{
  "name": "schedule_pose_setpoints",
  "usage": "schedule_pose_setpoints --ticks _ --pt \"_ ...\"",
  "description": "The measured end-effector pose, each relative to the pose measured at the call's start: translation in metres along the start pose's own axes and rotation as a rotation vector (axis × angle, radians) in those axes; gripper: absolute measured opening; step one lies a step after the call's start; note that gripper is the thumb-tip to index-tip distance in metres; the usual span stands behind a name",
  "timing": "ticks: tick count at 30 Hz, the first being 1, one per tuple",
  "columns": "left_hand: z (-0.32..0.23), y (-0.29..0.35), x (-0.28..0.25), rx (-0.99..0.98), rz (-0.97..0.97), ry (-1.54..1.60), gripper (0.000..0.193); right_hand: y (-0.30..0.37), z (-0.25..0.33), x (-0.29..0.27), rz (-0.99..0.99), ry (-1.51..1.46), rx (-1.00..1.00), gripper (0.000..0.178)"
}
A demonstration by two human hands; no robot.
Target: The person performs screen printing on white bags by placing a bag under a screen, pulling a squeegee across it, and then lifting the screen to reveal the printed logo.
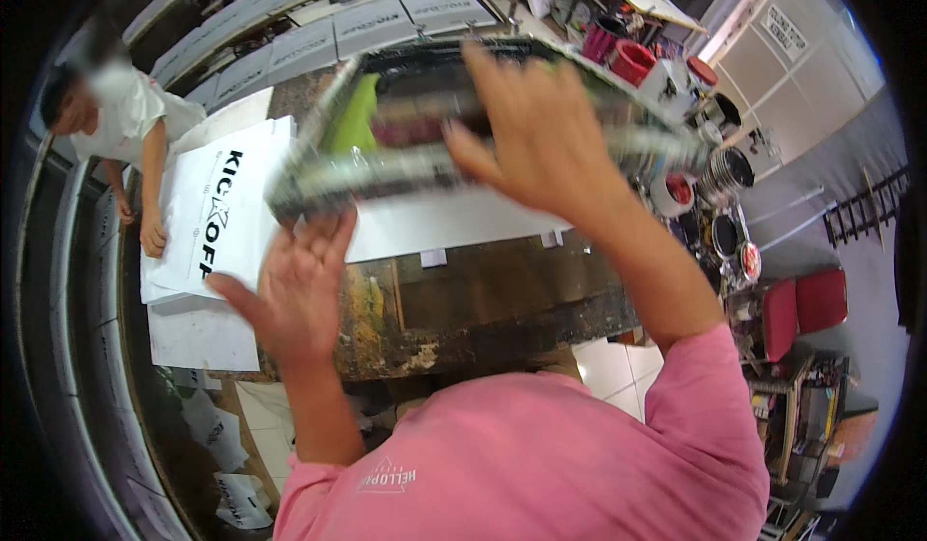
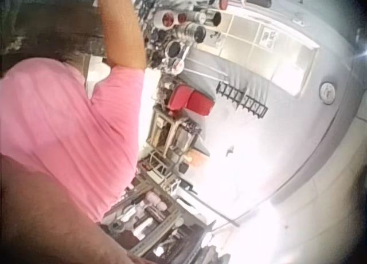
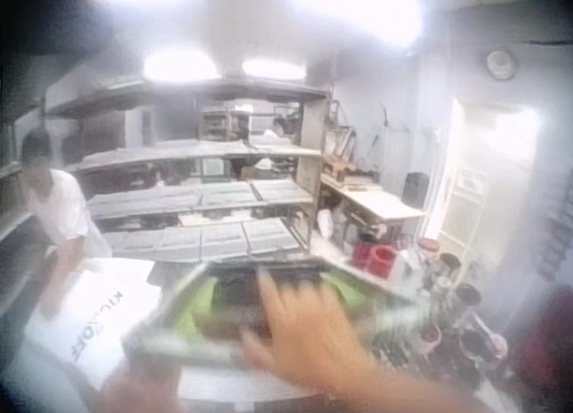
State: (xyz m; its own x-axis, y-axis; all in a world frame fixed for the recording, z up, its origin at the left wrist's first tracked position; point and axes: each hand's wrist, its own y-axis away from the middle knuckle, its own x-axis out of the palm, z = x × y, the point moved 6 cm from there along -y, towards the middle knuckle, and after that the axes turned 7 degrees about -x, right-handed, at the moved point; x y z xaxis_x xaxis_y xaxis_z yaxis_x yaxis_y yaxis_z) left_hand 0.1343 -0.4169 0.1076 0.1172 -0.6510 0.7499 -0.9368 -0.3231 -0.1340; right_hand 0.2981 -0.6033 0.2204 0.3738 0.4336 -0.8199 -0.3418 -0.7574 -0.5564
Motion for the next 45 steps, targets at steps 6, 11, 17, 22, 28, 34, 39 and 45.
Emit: schedule_pose_setpoints --ticks 6,11,17,22,28,34,39,45 --pt "0.084 0.074 -0.081 -0.392 -0.482 0.038 0.112 0.091 -0.001 0.119 0.564 -0.476 -0.199 0.036" --pt "0.121 0.090 -0.123 -0.510 -0.601 0.010 0.111 0.053 -0.060 0.220 0.349 -0.432 -0.042 0.036" --pt "0.125 0.095 -0.135 -0.546 -0.697 -0.101 0.104 -0.050 -0.145 0.341 0.236 -0.234 -0.063 0.040" --pt "0.125 0.097 -0.139 -0.579 -0.706 -0.104 0.107 -0.073 -0.154 0.369 0.175 -0.138 0.000 0.038" --pt "0.121 0.092 -0.133 -0.590 -0.726 -0.133 0.102 -0.025 -0.098 0.325 0.161 -0.135 -0.009 0.039" --pt "0.126 0.091 -0.141 -0.546 -0.667 -0.105 0.094 0.071 -0.025 0.246 0.217 -0.230 -0.020 0.039" --pt "0.127 0.091 -0.136 -0.495 -0.613 -0.095 0.089 0.138 0.039 0.165 0.386 -0.303 -0.005 0.045" --pt "0.130 0.087 -0.136 -0.454 -0.604 -0.113 0.089 0.132 0.041 0.146 0.500 -0.300 0.066 0.042"
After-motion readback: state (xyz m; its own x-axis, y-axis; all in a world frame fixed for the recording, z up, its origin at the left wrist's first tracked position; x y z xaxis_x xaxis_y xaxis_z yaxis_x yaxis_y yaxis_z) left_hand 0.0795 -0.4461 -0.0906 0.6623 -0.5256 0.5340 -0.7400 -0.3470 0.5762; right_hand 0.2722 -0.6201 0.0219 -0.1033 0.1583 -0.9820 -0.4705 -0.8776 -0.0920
